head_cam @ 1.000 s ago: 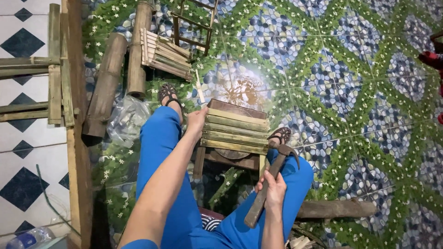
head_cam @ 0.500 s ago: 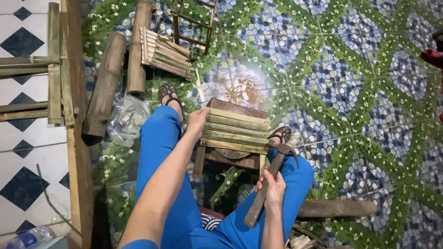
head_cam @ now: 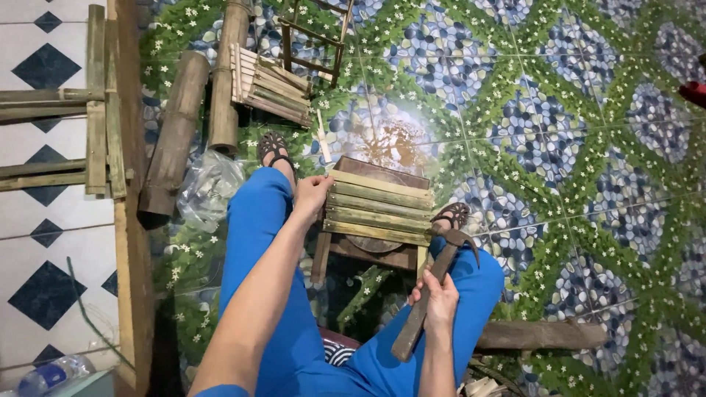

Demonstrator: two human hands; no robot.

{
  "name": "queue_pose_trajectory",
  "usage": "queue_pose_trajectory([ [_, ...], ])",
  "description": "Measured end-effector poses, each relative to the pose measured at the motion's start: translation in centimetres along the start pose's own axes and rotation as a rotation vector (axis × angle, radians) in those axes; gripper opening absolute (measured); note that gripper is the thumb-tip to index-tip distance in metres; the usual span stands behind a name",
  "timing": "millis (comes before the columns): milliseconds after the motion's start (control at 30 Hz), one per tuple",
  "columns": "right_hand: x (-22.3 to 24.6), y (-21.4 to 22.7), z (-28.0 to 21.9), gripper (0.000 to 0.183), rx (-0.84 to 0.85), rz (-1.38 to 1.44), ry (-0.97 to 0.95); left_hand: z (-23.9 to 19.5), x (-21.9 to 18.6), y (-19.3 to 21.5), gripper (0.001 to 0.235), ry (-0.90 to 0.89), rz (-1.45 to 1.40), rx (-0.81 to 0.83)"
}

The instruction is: The person hammers nails into a small bamboo stool using a hammer. They hold the stool with one hand and strike nails with the other, repeatedly adjusting the stool's position.

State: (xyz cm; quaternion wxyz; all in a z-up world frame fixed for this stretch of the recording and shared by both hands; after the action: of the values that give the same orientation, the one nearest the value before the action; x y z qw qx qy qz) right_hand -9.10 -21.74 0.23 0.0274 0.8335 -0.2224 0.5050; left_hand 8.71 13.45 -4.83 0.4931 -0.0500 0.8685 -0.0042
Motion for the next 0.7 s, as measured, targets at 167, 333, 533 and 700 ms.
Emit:
queue_pose_trajectory([
  [167, 0.3, -0.2, -0.4, 0.028, 0.002, 0.002, -0.023, 0.4, 1.4, -0.3, 0.055, 0.067, 0.107, 0.045],
  [333, 0.0, 0.1, -0.2, 0.027, 0.004, 0.010, -0.022, 1.3, 2.1, -0.3, 0.057, 0.029, 0.201, 0.046],
  [533, 0.3, -0.2, -0.5, 0.018, -0.006, -0.010, -0.022, 2.7, 3.7, -0.3, 0.057, 0.035, 0.090, 0.020],
  [700, 0.0, 0.0, -0.3, 0.017, -0.016, 0.002, -0.016, 3.6, 4.6, 0.0, 0.055, 0.027, 0.083, -0.036],
])
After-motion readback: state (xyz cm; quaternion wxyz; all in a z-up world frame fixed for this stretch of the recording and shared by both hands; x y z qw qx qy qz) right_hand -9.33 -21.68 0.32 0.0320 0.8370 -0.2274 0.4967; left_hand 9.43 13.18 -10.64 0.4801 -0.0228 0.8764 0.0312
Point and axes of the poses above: each hand's wrist, its own z-axis towards the middle knuckle, its own y-axis out of the back of the hand, x = y × z, the point moved 10 cm from there along z, towards the middle knuckle, and after that the axes turned 7 degrees about x, right-handed, at the moved point
